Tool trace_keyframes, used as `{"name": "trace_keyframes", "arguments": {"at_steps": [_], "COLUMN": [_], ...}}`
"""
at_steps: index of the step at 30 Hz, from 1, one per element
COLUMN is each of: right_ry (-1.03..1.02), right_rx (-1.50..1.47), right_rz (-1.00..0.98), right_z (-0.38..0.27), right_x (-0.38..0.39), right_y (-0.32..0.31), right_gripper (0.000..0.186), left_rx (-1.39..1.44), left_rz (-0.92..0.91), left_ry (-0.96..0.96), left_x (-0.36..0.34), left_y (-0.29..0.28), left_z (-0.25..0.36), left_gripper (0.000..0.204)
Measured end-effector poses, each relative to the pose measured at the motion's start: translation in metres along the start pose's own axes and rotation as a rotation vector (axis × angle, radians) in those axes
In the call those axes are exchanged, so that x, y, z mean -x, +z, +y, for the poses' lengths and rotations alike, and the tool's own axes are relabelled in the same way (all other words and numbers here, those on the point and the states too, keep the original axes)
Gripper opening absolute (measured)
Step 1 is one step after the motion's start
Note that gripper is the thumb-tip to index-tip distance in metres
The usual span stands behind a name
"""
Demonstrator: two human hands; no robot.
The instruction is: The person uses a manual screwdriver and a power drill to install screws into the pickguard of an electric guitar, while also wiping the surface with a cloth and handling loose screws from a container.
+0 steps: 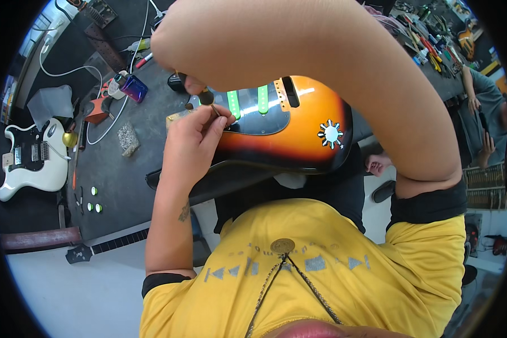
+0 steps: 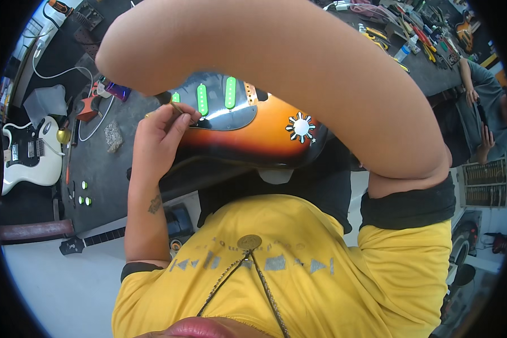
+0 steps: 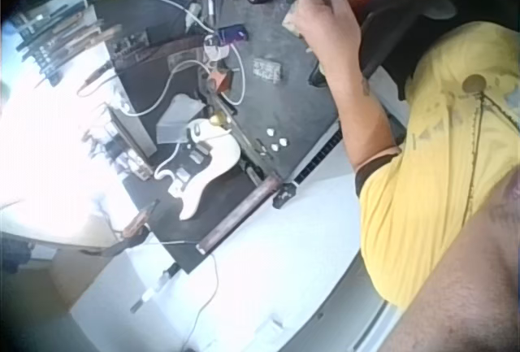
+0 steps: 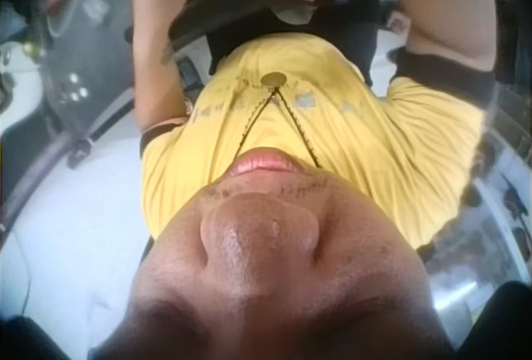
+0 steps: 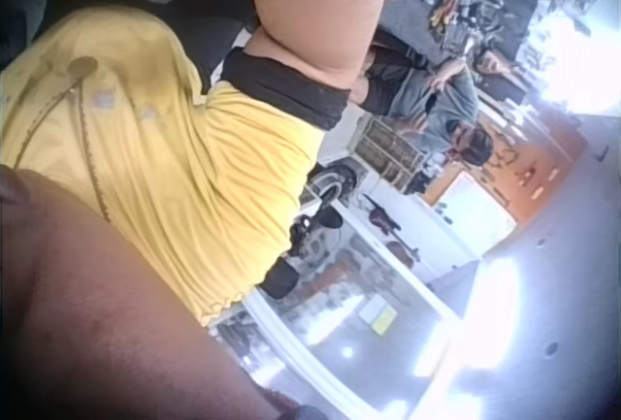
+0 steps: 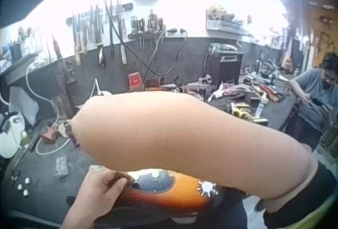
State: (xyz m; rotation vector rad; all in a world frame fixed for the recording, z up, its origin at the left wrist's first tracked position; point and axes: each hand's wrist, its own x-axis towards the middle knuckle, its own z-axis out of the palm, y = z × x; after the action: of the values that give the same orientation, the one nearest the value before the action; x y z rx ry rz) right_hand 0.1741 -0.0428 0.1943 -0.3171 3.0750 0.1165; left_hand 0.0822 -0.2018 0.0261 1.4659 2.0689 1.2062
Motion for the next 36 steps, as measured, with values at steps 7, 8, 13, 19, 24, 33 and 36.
{"name": "trace_keyframes", "arguments": {"at_steps": [7,8,13,19,24,33,36], "right_ry": [-0.081,-0.072,-0.096,0.305,0.411,0.48,0.472], "right_rx": [0.049,0.047,-0.003,-0.174,-0.826,-1.061,-1.089], "right_rz": [0.285,0.306,0.279,0.263,0.861,1.055,1.107], "right_z": [-0.005,-0.006,-0.001,0.007,0.031,0.039,0.038], "right_x": [0.018,0.019,0.013,0.055,0.146,0.202,0.209], "right_y": [0.014,0.015,0.013,0.031,0.075,0.129,0.132], "right_gripper": [0.017,0.016,0.015,0.026,0.03,0.034,0.035], "left_rx": [-0.002,0.001,0.173,0.347,-0.567,-0.903,-0.883], "left_rz": [0.0,0.009,-0.018,0.497,0.346,0.169,0.173], "left_ry": [-0.006,0.0,-0.048,-0.052,-0.351,-0.27,-0.254], "left_x": [0.0,-0.001,0.006,0.014,0.03,0.019,0.018], "left_y": [0.001,0.001,-0.009,-0.139,-0.179,-0.166,-0.169], "left_z": [-0.001,0.0,-0.009,-0.07,-0.149,-0.152,-0.153], "left_gripper": [0.011,0.011,0.021,0.029,0.013,0.016,0.015]}}
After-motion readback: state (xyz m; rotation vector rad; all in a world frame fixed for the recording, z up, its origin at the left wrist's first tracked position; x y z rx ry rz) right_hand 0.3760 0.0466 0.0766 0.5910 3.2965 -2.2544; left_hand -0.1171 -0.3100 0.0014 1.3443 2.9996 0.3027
